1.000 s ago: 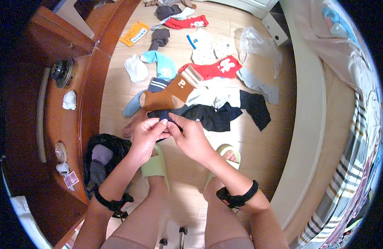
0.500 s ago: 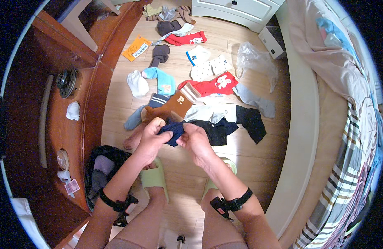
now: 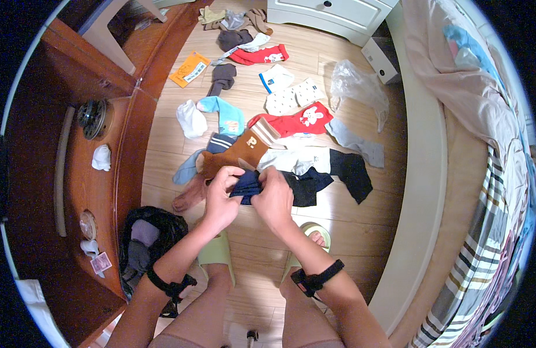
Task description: The person folds multiple socks one by one on a wooden floor. They pick up each sock, turn it inside out or align it, fold it into a compact shape, and place it into a black plastic bag. The process repeats with different colored socks.
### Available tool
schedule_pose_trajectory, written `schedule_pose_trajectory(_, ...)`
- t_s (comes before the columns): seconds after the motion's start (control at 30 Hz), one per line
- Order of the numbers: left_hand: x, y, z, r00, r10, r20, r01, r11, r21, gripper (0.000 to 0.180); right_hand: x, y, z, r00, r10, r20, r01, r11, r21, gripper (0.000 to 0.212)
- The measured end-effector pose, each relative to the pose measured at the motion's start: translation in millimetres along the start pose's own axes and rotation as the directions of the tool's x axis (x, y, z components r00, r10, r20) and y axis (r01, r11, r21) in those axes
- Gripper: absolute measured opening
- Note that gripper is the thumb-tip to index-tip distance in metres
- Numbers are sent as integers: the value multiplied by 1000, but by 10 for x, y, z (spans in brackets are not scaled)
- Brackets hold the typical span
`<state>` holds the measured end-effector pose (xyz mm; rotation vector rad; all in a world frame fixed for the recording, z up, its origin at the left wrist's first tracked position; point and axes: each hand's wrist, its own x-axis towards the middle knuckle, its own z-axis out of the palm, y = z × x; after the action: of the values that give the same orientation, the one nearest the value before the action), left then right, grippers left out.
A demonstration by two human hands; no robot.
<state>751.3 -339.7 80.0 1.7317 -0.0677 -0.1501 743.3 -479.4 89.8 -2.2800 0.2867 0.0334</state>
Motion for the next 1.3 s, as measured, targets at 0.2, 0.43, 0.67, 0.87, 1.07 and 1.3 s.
schedule_pose_trajectory(0.2, 46, 73, -30, 961, -276, 18, 276, 951, -139, 36, 83, 18, 4, 994, -82, 76, 44, 911, 410, 34)
schedule_pose_trajectory(0.43, 315, -23, -71, 984, -108, -142, 159, 894, 420, 27, -53, -143, 0, 869, 105, 484, -495, 170, 852, 28)
schedule_pose_trajectory(0.67, 60, -207, -82, 989, -148, -20, 147, 939, 312, 16, 59, -94, 69, 990, 78, 119, -70, 995, -69, 30)
schedule_pose_trajectory(0.87, -40, 17, -37, 828, -530, 185, 548, 695, -464, 14, 261, 244, 154, 999, 33, 43, -25, 983, -181, 26)
schedule_pose_trajectory(1.07, -54, 46, -140, 851, -446, 277, 504, 550, -665, 16, 180, 298, 194, 975, 49, 216, -101, 967, 236, 23)
schedule_pose_trajectory(1.3, 128, 28, -165, 861, -487, 145, 495, 737, -461, 34, -10, 19, -194, 644, 90, 759, -737, 340, 585, 16)
